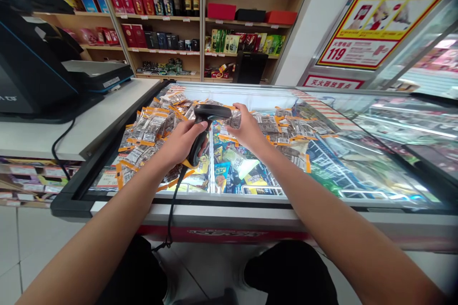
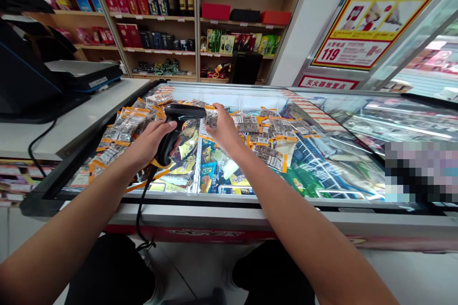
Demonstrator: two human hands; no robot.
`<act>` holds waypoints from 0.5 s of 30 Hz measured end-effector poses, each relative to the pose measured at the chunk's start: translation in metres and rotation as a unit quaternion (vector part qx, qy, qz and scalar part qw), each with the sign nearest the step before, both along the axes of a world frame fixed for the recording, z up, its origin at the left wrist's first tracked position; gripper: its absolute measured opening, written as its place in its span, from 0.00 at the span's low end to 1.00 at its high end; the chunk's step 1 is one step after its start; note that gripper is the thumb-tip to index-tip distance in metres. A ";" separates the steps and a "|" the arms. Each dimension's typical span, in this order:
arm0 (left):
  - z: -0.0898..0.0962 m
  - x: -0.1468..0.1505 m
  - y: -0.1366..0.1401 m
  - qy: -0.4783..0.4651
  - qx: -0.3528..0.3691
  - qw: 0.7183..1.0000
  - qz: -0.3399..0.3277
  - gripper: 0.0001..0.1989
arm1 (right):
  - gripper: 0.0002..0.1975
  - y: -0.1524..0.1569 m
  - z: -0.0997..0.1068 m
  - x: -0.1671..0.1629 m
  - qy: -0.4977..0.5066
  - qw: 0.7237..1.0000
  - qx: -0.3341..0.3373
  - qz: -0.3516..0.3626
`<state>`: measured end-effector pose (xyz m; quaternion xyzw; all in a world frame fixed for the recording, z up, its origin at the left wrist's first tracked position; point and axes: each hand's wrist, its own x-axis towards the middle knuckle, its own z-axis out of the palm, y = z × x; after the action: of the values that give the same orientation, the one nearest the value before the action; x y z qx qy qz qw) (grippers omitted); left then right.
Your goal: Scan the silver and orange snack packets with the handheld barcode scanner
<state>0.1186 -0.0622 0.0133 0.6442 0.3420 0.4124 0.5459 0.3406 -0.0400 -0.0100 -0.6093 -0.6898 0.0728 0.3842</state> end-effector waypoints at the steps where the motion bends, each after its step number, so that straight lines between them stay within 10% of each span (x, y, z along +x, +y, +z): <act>1: -0.001 0.000 0.000 0.000 0.001 1.000 -0.003 0.18 | 0.34 0.000 0.000 0.001 -0.003 1.000 -0.003 -0.001; 15: 0.003 -0.003 0.007 -0.122 -0.009 0.989 0.085 0.18 | 0.52 0.014 0.004 0.057 0.016 0.993 -0.029 -0.113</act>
<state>0.1155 -0.0548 0.0167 0.5526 0.3297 0.5303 0.5520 0.3980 -0.0261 -0.0058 -0.6931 -0.6077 0.0585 0.3832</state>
